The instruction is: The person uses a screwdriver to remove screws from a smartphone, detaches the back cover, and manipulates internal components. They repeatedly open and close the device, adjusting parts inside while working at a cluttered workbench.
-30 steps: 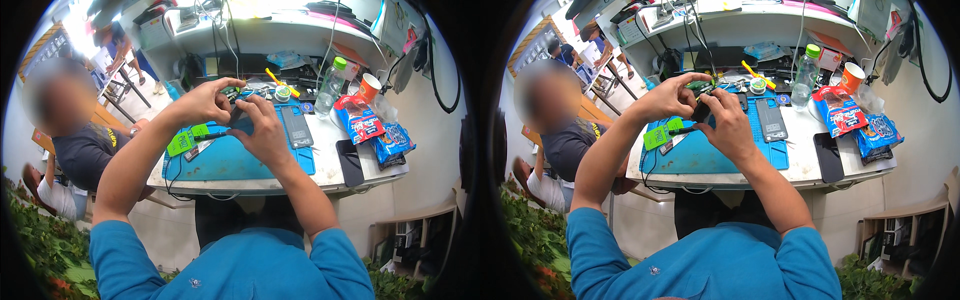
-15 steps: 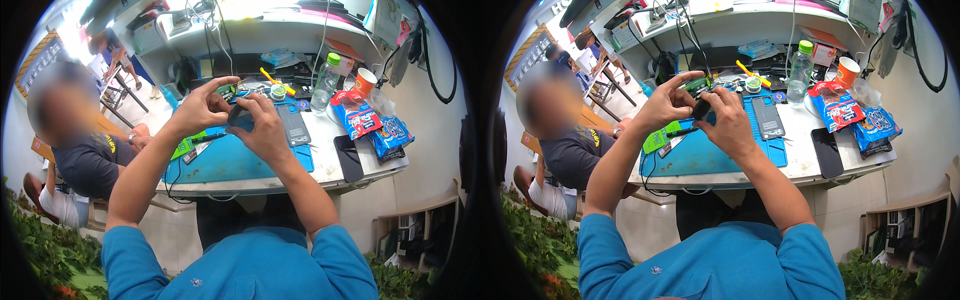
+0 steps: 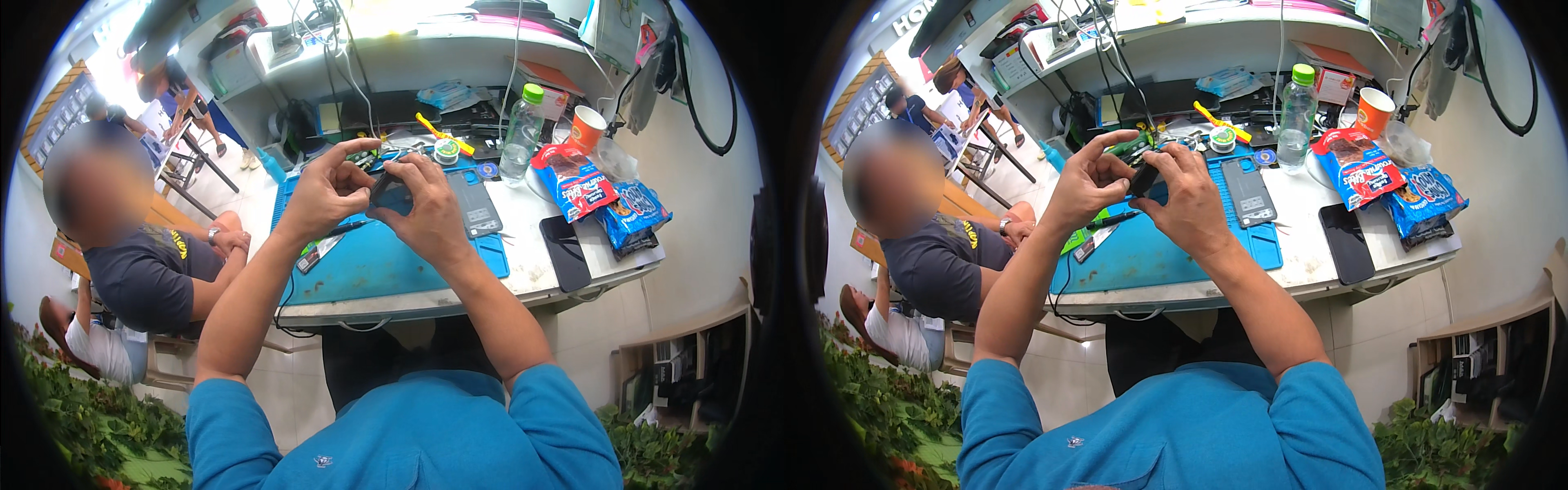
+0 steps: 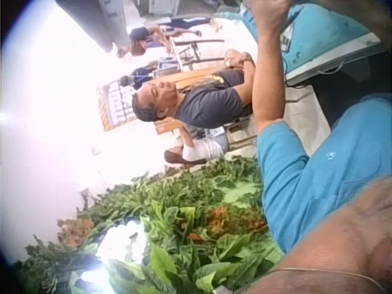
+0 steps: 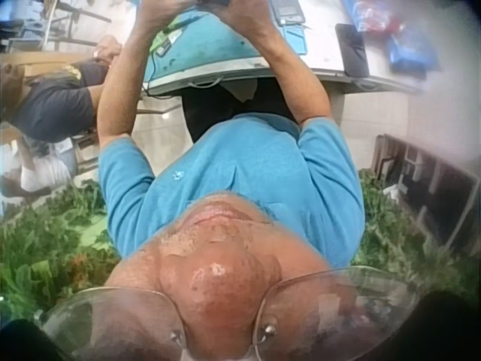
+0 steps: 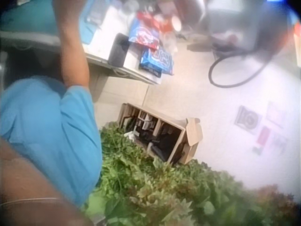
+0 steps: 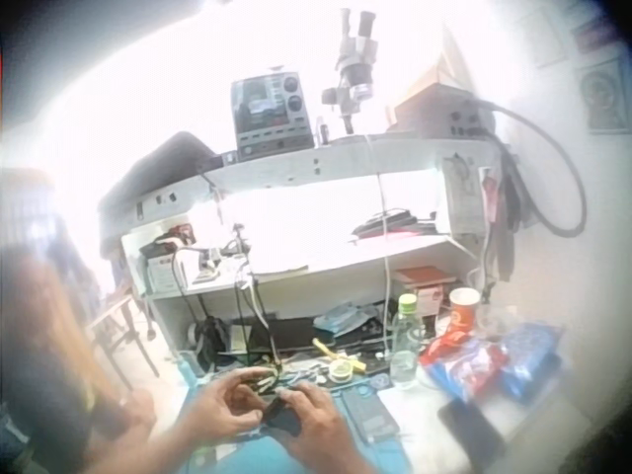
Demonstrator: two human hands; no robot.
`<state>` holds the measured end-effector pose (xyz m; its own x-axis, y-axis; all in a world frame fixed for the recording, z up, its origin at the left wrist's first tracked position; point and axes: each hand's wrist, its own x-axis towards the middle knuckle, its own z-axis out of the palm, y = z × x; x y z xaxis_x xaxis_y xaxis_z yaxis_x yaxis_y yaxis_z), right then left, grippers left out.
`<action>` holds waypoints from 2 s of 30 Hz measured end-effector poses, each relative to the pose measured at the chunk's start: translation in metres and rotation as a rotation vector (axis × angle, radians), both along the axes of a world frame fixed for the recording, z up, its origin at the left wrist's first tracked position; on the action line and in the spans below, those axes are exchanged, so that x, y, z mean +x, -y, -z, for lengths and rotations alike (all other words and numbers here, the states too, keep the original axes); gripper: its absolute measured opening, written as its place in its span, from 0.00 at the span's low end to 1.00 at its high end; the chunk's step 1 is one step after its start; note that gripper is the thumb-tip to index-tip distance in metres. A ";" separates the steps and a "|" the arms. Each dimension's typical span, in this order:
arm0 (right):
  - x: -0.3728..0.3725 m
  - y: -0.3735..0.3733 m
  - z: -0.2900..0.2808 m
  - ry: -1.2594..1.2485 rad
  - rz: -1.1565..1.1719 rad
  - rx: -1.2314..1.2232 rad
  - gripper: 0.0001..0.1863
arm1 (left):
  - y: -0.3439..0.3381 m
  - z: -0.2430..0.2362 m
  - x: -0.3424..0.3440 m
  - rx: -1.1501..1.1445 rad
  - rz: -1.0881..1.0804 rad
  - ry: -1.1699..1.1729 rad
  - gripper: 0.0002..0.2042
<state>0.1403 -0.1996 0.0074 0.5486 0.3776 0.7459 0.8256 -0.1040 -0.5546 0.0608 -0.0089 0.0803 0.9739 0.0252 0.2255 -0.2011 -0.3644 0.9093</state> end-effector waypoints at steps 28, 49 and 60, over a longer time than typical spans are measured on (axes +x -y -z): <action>0.002 0.005 0.006 -0.009 0.028 0.049 0.38 | 0.016 0.035 -0.001 0.017 -0.089 0.253 0.23; -0.033 0.137 0.067 -0.516 0.004 0.110 0.46 | 0.081 0.117 -0.026 0.328 -0.035 0.459 0.29; -0.034 0.157 0.064 -0.553 0.029 -0.077 0.41 | 0.090 0.131 -0.021 0.423 -0.045 0.455 0.17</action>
<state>0.1062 -0.3564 -0.0566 0.8617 0.3984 0.3143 0.4095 -0.1802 -0.8943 0.0395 -0.0989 -0.0504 0.7780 -0.1179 0.6171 -0.5102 -0.6916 0.5112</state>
